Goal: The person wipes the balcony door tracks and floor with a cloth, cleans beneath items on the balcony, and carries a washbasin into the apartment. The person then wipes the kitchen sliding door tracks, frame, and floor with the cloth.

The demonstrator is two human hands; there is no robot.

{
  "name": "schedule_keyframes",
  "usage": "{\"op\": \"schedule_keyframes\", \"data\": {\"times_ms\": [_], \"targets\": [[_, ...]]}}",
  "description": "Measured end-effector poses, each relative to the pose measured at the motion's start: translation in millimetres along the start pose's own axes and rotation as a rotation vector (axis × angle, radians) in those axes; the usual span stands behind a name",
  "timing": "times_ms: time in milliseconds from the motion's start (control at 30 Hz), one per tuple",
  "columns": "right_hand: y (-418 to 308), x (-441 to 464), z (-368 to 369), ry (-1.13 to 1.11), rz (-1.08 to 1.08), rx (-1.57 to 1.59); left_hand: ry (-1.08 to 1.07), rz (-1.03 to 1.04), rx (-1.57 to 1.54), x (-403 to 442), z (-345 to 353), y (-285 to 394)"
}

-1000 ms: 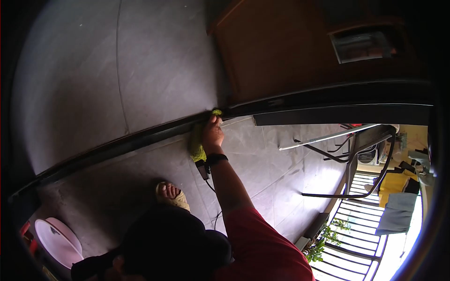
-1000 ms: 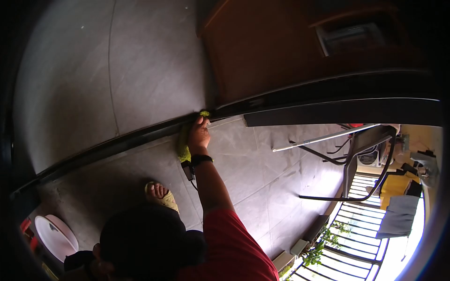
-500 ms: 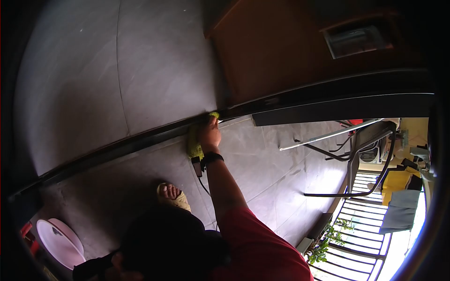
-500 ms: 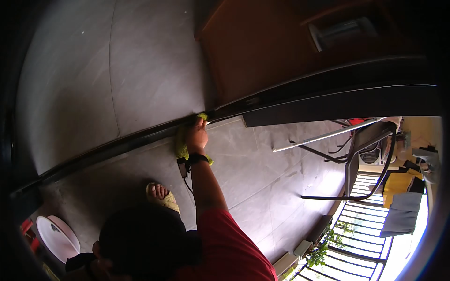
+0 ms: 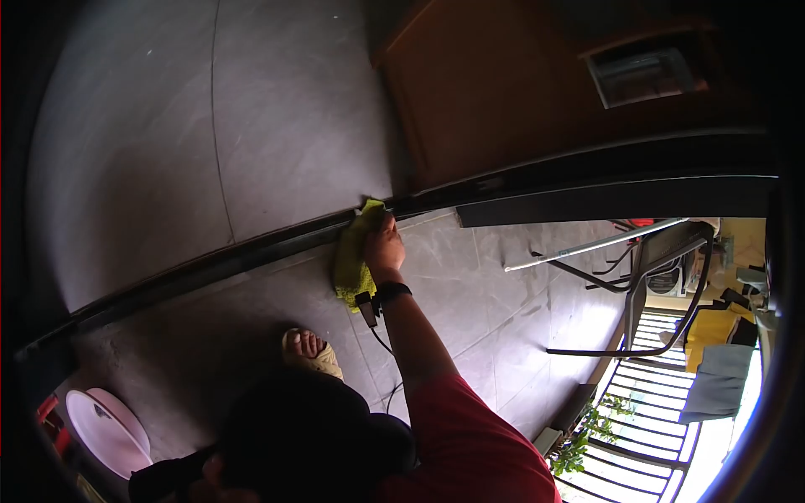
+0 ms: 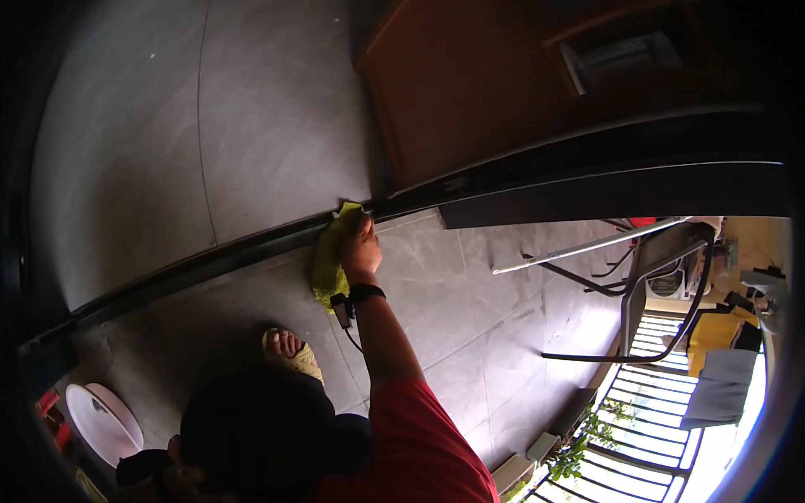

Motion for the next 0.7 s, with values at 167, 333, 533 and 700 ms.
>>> {"op": "schedule_keyframes", "data": {"times_ms": [167,333,533,700], "targets": [[-42.0,-37.8,52.8,-0.123,-0.263,0.027,-0.009,0.014,0.017,1.3,1.9,1.9],[-101.1,-80.5,-3.8,0.073,-0.472,0.510,-0.065,-0.006,-0.036,0.9,0.9,2.5],[0.7,-49.7,-89.8,0.411,-0.051,0.534,-0.023,-0.015,-0.003,-5.5,-2.7,1.8],[18.4,-26.8,-94.8,0.339,-0.080,0.192,-0.004,-0.017,0.002,-3.7,-3.5,2.1]]}}
Point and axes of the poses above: each hand's wrist, its own x-axis towards the middle knuckle, its own z-axis out of the palm, y = z × x, the point moved 9 cm from there along x, towards the middle knuckle, and after that the axes turned 4 degrees about -z, right-handed, at the moved point
